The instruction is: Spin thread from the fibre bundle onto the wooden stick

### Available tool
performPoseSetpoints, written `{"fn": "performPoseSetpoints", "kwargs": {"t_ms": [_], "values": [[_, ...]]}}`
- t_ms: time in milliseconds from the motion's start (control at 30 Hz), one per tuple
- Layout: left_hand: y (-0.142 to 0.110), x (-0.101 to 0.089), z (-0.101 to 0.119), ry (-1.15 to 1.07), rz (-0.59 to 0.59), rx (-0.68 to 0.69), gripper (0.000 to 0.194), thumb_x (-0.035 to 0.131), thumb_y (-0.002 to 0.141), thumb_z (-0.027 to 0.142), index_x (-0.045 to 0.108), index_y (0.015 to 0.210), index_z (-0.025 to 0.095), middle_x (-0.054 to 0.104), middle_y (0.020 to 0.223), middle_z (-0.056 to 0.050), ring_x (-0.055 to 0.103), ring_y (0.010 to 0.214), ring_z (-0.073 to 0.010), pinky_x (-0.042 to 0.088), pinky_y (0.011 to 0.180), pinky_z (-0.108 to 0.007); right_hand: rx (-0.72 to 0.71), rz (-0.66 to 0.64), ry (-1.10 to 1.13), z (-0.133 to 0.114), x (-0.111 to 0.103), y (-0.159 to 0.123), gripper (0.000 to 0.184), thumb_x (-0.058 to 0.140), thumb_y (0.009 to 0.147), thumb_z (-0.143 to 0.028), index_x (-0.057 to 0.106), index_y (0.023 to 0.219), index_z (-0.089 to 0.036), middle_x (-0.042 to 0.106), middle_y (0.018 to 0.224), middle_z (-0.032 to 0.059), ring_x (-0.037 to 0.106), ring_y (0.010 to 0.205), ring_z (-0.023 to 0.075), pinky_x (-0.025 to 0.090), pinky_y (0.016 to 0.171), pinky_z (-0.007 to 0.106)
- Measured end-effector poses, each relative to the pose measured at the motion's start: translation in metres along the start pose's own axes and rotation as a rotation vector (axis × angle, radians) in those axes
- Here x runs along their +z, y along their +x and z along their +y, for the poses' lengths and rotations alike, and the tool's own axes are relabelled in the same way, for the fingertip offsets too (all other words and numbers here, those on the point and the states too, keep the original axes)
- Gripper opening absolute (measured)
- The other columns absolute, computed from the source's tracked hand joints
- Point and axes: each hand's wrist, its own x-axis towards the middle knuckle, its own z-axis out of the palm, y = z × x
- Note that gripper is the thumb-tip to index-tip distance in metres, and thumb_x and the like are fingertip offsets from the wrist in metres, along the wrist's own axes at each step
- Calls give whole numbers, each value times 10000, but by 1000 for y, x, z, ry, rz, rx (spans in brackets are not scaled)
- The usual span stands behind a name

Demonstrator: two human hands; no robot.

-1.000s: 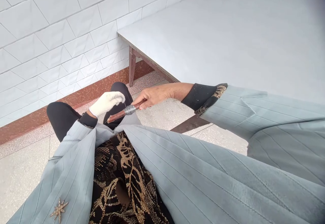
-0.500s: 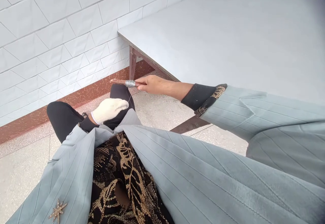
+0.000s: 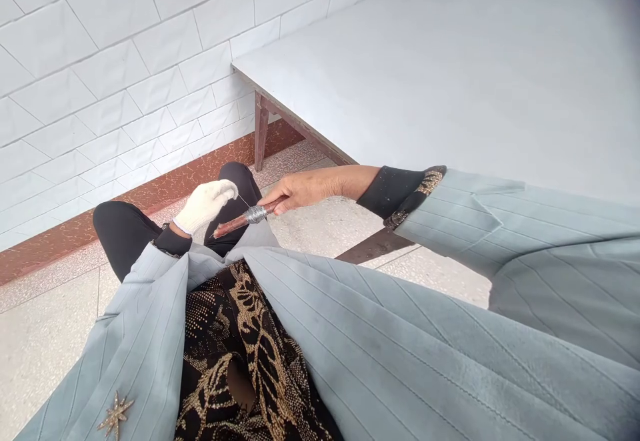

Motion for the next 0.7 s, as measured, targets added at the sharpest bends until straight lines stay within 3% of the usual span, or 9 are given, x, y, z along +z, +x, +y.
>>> {"fn": "performPoseSetpoints", "kwargs": {"t_ms": [67, 167, 233, 300, 400, 467, 567, 700], "values": [[0, 7, -1, -86, -17, -33, 251, 445, 964, 296, 667, 912, 192, 701, 848, -24, 636, 792, -164, 503, 787, -292, -70, 137, 105, -1, 1, 2, 398, 685, 888, -379, 761, 1258, -255, 716, 889, -3, 571, 773, 143, 429, 735, 274], [-3, 17, 0, -153, -56, -41, 293, 407, 997, 326, 666, 967, 191, 620, 721, 6, 593, 690, -143, 481, 690, -262, -132, 510, 272, -1, 1, 6, 386, 612, 946, -355, 715, 1291, -214, 609, 756, -12, 467, 643, 110, 392, 639, 258], [-5, 21, 2, -132, -111, -4, 301, 398, 1011, 318, 674, 1005, 198, 603, 698, 20, 593, 679, -137, 478, 697, -259, -78, 708, 315, 0, -1, 8, 344, 590, 959, -324, 707, 1256, -196, 534, 696, -19, 414, 598, 106, 366, 596, 261], [-7, 21, 5, -46, -166, 67, 285, 417, 1009, 293, 687, 1017, 202, 661, 767, 10, 629, 740, -145, 493, 767, -274, 68, 771, 268, 3, -4, 9, 294, 598, 951, -302, 713, 1199, -192, 505, 678, -16, 410, 595, 113, 360, 590, 272], [-9, 15, 13, 113, -183, 165, 263, 442, 998, 244, 702, 1014, 206, 749, 969, -18, 681, 908, -172, 502, 889, -304, 288, 658, 63, 6, -7, 8, 242, 623, 921, -283, 736, 1121, -208, 563, 729, 7, 470, 655, 136, 372, 640, 292], [-11, 8, 18, 188, -138, 178, 266, 448, 995, 228, 711, 1026, 208, 763, 1051, -27, 691, 977, -187, 503, 928, -315, 332, 504, -74, 6, -7, 7, 229, 644, 895, -283, 759, 1082, -218, 623, 788, 22, 519, 722, 159, 383, 693, 305], [-12, -4, 19, 250, -51, 139, 280, 443, 976, 208, 720, 1020, 203, 765, 1090, -46, 694, 1020, -205, 506, 949, -328, 286, 227, -136, 4, -5, 4, 245, 676, 872, -331, 788, 1069, -240, 678, 828, 28, 554, 784, 187, 391, 744, 316], [-9, -15, 13, 160, -48, 51, 279, 427, 944, 215, 706, 950, 204, 756, 1014, -36, 689, 976, -203, 506, 921, -328, 159, -144, -24, 5, -4, 1, 353, 692, 876, -470, 785, 1125, -237, 643, 783, 6, 498, 709, 148, 372, 695, 289]]}}
